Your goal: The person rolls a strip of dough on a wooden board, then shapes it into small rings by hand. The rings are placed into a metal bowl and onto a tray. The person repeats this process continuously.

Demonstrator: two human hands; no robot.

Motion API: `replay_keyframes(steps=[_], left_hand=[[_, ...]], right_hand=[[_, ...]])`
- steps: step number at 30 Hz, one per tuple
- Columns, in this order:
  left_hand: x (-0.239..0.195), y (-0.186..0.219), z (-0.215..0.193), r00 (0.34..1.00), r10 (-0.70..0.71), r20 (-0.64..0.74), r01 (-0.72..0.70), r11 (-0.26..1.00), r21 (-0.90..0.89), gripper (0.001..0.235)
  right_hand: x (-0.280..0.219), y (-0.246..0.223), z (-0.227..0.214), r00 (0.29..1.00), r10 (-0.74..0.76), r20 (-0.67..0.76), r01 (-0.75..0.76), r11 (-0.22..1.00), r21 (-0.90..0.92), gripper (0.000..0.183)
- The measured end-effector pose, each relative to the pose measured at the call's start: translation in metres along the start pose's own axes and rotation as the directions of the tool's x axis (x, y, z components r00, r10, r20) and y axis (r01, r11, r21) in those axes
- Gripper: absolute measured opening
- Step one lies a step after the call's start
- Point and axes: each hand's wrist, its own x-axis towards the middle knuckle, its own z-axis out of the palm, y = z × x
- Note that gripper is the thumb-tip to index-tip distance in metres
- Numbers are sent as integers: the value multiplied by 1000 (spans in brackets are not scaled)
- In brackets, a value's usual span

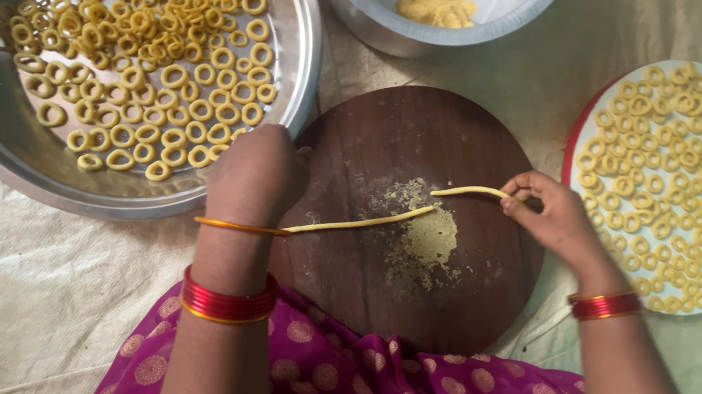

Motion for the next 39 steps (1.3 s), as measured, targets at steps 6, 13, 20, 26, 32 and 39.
replay_keyframes(steps=[6,13,20,26,32,39], left_hand=[[2,3,1,999,-12,52,11,1000,10,40],[3,0,1,998,-26,50,25,1000,9,42],[6,-3,5,998,-32,63,29,999,40,44],[9,-4,11,998,-32,60,31,999,26,40],[14,-6,28,1000,28,12,-28,998,54,34],[14,27,86,950,282,-137,-269,958,103,15]], right_hand=[[16,-24,-20,877,303,373,-405,884,234,25],[36,-125,-18,905,201,375,-304,922,241,28],[52,-149,10,875,-352,334,417,897,-146,27],[51,-91,30,853,-521,15,481,776,-408,33],[45,-59,28,865,-499,-54,418,775,-475,38],[42,-49,26,879,-461,-124,269,694,-668,22]])
